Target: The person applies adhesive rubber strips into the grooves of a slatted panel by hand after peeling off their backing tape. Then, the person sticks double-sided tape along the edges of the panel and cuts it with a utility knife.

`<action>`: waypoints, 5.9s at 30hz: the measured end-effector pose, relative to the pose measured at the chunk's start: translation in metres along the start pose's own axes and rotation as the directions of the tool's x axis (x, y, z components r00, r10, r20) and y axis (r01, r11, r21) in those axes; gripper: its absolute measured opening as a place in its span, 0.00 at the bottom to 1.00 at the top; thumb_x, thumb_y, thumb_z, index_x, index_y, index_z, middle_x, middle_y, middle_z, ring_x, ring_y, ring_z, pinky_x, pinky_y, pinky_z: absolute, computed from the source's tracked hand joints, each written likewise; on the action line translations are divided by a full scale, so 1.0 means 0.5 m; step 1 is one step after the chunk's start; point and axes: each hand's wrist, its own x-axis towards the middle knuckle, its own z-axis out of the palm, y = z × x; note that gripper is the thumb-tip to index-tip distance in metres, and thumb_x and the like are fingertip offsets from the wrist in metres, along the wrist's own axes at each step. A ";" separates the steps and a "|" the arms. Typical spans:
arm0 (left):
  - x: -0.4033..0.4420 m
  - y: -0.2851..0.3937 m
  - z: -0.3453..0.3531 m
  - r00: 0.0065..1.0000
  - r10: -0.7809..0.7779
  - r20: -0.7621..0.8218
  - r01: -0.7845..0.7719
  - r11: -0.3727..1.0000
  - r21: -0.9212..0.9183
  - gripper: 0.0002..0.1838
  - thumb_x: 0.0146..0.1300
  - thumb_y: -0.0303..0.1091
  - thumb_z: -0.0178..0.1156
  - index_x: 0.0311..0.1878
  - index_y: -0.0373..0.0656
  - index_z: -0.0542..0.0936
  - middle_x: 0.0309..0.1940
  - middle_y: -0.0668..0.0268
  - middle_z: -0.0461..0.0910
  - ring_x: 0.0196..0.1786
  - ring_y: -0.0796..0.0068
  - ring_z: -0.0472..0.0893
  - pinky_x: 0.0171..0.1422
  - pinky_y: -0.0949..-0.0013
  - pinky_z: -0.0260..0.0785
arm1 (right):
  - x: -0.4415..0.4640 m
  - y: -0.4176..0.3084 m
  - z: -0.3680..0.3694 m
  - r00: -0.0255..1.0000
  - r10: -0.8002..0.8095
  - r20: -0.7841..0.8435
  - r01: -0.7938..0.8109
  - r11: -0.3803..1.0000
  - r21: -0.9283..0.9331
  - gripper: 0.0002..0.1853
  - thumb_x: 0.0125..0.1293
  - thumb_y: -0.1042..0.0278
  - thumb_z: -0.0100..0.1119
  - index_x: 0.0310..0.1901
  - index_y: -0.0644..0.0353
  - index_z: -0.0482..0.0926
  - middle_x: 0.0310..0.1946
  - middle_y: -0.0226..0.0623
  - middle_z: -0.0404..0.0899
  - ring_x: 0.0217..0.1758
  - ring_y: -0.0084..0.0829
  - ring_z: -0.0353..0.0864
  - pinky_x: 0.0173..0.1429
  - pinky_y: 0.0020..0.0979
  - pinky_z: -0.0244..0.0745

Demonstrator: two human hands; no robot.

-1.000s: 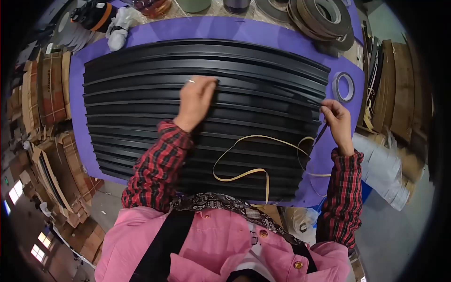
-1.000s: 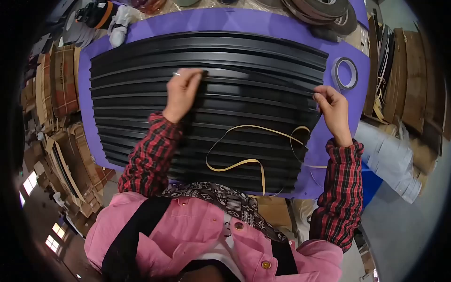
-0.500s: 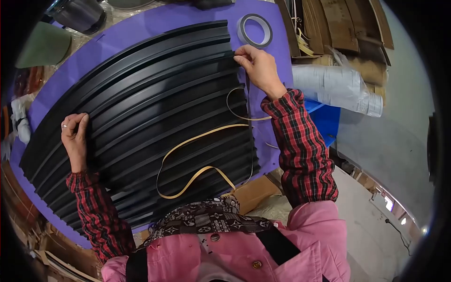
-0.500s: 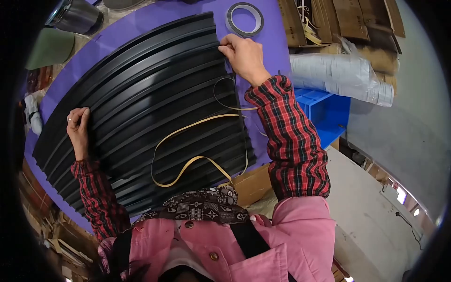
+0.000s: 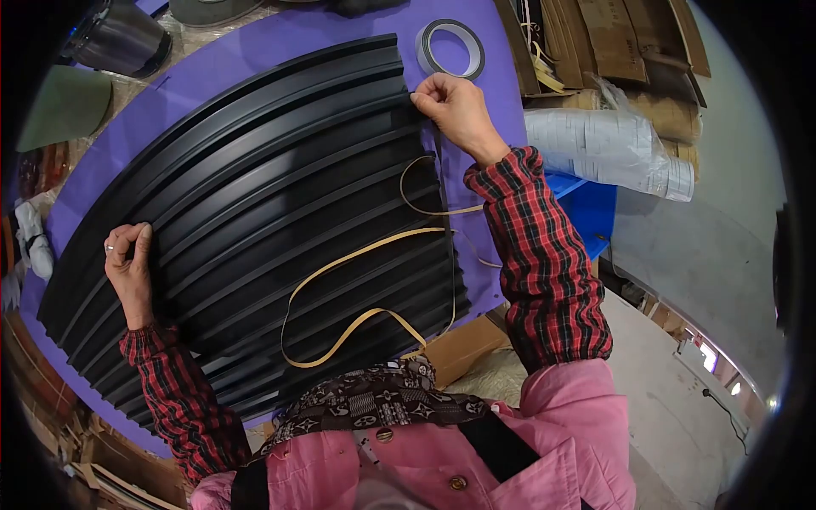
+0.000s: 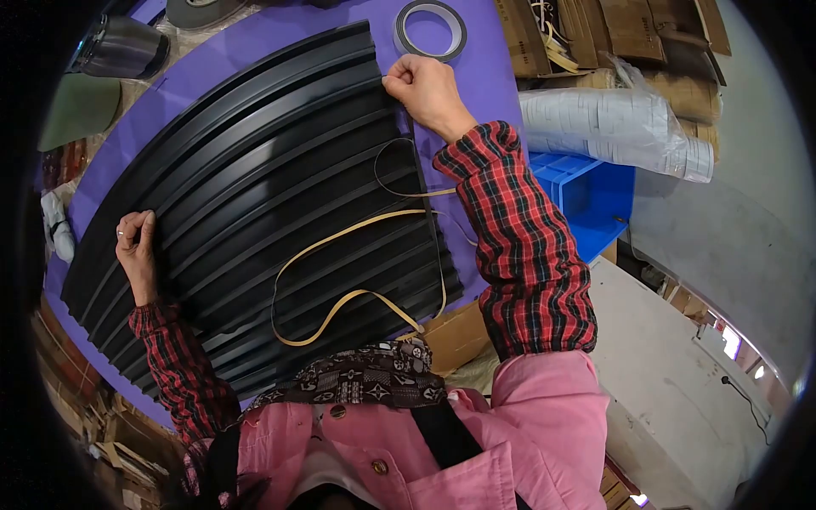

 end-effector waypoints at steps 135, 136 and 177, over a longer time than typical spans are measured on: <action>-0.797 0.521 0.078 0.758 0.622 0.195 -0.593 0.782 -0.191 0.08 0.49 0.31 0.50 0.28 0.35 0.74 0.26 0.52 0.74 0.32 0.53 0.73 0.37 0.62 0.66 | -0.948 -0.116 0.018 0.846 -0.452 0.283 0.453 0.889 0.065 0.11 0.45 0.64 0.53 0.28 0.62 0.75 0.25 0.48 0.73 0.31 0.46 0.73 0.34 0.37 0.68; -0.785 0.500 0.073 0.799 0.590 0.117 -0.578 0.806 -0.126 0.08 0.50 0.31 0.50 0.27 0.35 0.74 0.24 0.53 0.74 0.31 0.54 0.73 0.36 0.61 0.65 | -0.959 -0.113 -0.016 0.859 -0.469 0.206 0.438 0.881 0.179 0.11 0.45 0.65 0.54 0.28 0.63 0.75 0.22 0.46 0.74 0.28 0.41 0.75 0.31 0.33 0.68; -0.783 0.439 -0.155 0.733 0.068 0.677 -0.253 0.951 0.179 0.11 0.56 0.34 0.52 0.26 0.35 0.75 0.12 0.67 0.68 0.17 0.80 0.67 0.23 0.75 0.60 | -0.972 0.133 -0.081 0.957 -0.287 0.048 0.268 0.934 0.234 0.08 0.56 0.70 0.52 0.33 0.65 0.77 0.18 0.31 0.74 0.20 0.17 0.70 0.26 0.20 0.65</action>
